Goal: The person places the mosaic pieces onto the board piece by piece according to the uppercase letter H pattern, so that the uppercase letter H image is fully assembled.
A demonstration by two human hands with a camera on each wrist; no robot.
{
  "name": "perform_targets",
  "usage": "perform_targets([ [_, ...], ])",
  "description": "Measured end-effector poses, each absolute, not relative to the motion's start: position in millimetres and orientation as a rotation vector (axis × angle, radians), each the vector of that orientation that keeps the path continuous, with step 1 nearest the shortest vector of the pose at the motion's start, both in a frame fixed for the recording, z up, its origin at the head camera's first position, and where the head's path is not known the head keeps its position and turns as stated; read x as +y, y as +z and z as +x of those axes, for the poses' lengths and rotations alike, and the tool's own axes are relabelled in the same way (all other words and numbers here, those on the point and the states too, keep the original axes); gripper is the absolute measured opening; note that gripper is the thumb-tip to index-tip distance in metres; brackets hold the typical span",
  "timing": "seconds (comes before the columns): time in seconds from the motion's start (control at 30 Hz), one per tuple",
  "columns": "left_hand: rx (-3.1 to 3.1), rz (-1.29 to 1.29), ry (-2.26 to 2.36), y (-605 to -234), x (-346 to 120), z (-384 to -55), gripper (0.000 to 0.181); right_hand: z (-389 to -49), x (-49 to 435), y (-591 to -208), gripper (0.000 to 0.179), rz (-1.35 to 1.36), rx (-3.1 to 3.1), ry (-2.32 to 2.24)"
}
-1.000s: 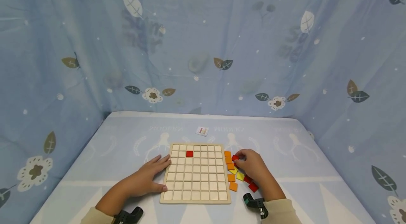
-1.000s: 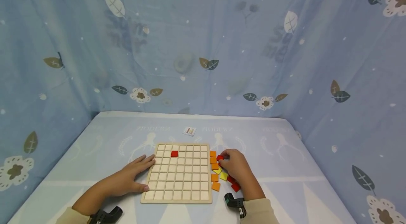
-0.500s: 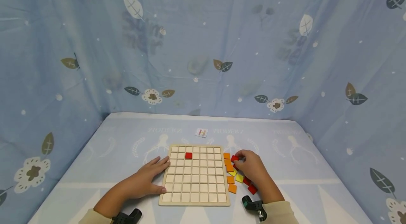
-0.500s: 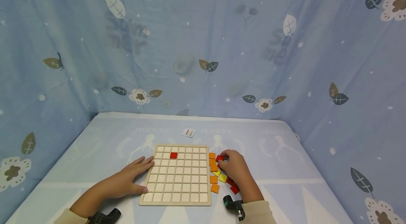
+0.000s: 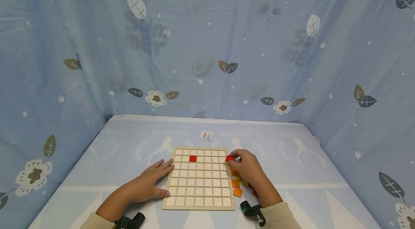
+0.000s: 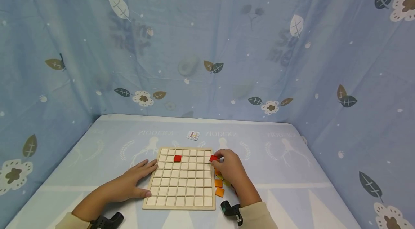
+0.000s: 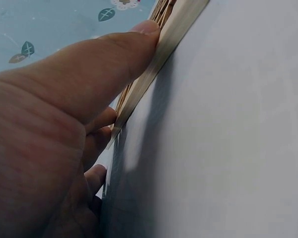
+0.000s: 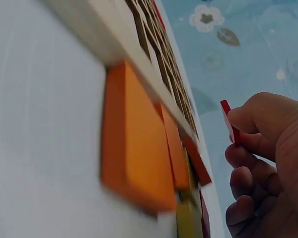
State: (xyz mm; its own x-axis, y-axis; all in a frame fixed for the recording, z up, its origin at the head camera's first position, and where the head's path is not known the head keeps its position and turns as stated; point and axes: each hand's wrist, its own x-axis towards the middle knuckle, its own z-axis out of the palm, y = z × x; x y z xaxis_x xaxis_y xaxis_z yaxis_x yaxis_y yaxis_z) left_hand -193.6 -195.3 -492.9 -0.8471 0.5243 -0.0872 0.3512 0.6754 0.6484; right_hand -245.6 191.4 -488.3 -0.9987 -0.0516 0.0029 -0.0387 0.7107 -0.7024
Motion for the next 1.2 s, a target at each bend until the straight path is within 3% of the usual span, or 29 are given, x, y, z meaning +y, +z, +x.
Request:
perform_targets([
  [0.7,2.631,0.686,0.912,-496.2,-197.0,-198.4,0.102,-248.7,113.1,-483.7,0.02,-0.445,2.798,-1.153],
  [1.2,2.61,0.688,0.926,-496.1,-195.2,-197.0,0.101,-244.5,77.9,-486.5,0.016,-0.444,2.754,-1.093],
])
